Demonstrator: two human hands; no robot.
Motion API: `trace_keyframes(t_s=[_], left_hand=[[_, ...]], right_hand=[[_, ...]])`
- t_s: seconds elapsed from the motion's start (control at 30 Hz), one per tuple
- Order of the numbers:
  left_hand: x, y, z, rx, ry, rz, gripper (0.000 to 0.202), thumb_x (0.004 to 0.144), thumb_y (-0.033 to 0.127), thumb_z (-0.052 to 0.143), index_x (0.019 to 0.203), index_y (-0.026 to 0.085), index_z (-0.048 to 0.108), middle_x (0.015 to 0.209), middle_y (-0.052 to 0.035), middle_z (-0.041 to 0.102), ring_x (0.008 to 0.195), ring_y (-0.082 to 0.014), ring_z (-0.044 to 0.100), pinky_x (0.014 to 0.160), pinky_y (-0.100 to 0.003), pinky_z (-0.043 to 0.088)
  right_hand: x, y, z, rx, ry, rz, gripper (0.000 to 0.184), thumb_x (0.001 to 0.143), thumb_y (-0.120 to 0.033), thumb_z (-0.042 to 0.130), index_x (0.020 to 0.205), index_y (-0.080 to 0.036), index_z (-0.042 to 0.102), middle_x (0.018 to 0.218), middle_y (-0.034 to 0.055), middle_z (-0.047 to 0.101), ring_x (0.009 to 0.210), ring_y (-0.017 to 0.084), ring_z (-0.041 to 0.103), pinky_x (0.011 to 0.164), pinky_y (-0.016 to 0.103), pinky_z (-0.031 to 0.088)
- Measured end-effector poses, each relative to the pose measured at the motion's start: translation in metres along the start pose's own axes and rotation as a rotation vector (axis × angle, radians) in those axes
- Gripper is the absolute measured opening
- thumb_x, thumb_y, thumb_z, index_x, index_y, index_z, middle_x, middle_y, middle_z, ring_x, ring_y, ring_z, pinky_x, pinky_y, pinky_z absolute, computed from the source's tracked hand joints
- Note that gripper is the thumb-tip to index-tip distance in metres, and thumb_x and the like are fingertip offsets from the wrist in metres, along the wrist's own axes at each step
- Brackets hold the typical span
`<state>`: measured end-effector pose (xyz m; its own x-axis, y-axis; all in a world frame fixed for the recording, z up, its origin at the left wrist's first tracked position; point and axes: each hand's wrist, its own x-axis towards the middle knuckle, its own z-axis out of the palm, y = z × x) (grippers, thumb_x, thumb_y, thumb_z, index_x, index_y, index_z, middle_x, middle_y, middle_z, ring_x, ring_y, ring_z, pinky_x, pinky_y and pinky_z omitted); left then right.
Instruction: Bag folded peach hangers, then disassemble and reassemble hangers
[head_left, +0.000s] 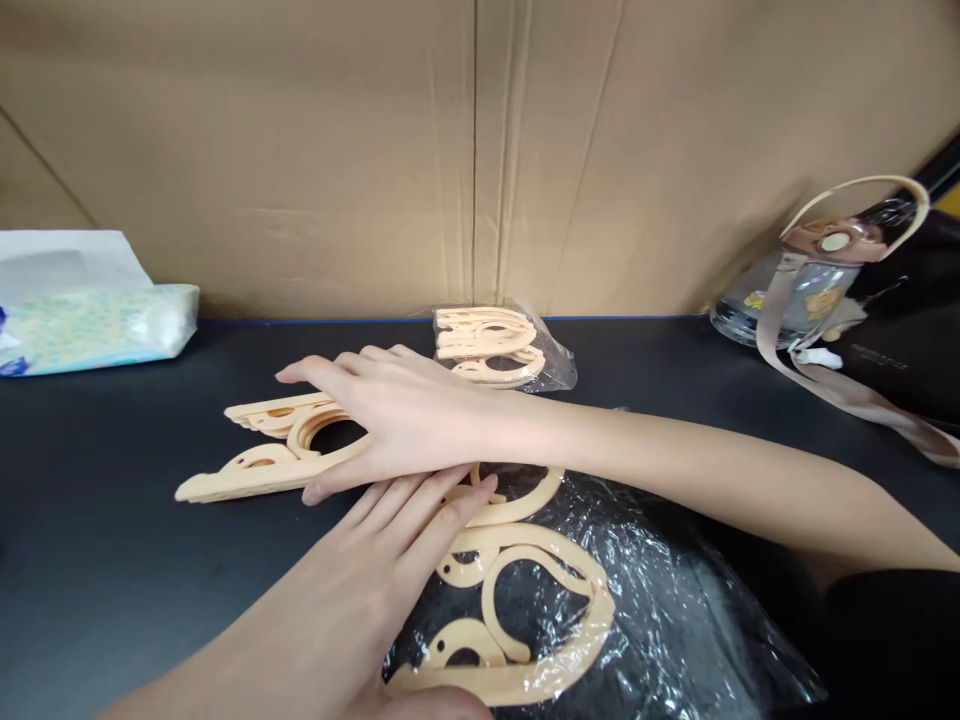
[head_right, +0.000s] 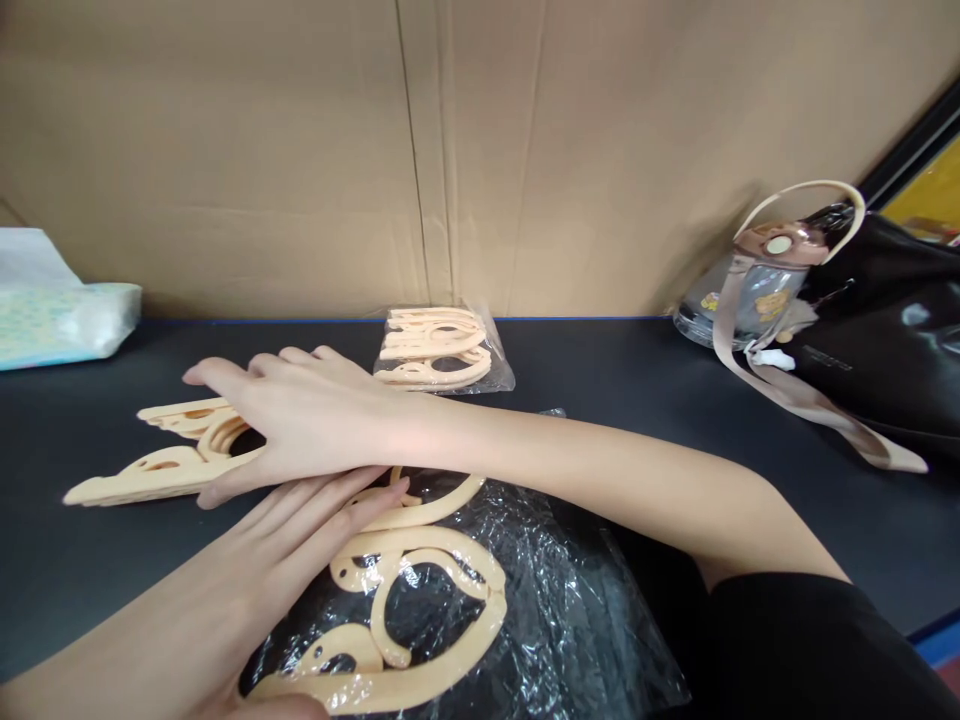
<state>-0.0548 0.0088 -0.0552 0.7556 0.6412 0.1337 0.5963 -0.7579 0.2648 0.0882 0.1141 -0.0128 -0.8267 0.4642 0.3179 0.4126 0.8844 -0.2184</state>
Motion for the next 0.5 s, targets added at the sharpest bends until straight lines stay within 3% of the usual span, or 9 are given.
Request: trace_keyframes(t_s=[0.3, 0.5], left_hand=[[0.0, -0.005, -0.003, -0.026, -0.061, -0.01, 0.105, 0.078, 0.074, 0.064, 0.16, 0.032, 0.011, 0.164, -0.0101, 0.023, 0.144, -0.0429, 0.032, 0.11, -0.061, 0.037], [0.0, -0.01, -0.005, -0.049, -0.062, -0.002, 0.108, 0.075, 0.071, 0.069, 0.16, 0.031, 0.015, 0.165, -0.0095, 0.022, 0.144, -0.0436, 0.032, 0.113, -0.06, 0.034]], right_hand=[[0.002, 0.004, 0.009, 0.019, 0.009, 0.005, 0.073, 0.088, -0.052, 0.066, 0.142, -0.01, 0.042, 0.124, 0.013, 0.065, 0.114, 0.029, 0.057, 0.097, 0.043, 0.042], [-0.009, 0.005, -0.01, 0.04, 0.08, 0.023, 0.066, 0.086, -0.045, 0.07, 0.139, -0.016, 0.044, 0.128, 0.012, 0.064, 0.117, 0.029, 0.057, 0.1, 0.045, 0.044]])
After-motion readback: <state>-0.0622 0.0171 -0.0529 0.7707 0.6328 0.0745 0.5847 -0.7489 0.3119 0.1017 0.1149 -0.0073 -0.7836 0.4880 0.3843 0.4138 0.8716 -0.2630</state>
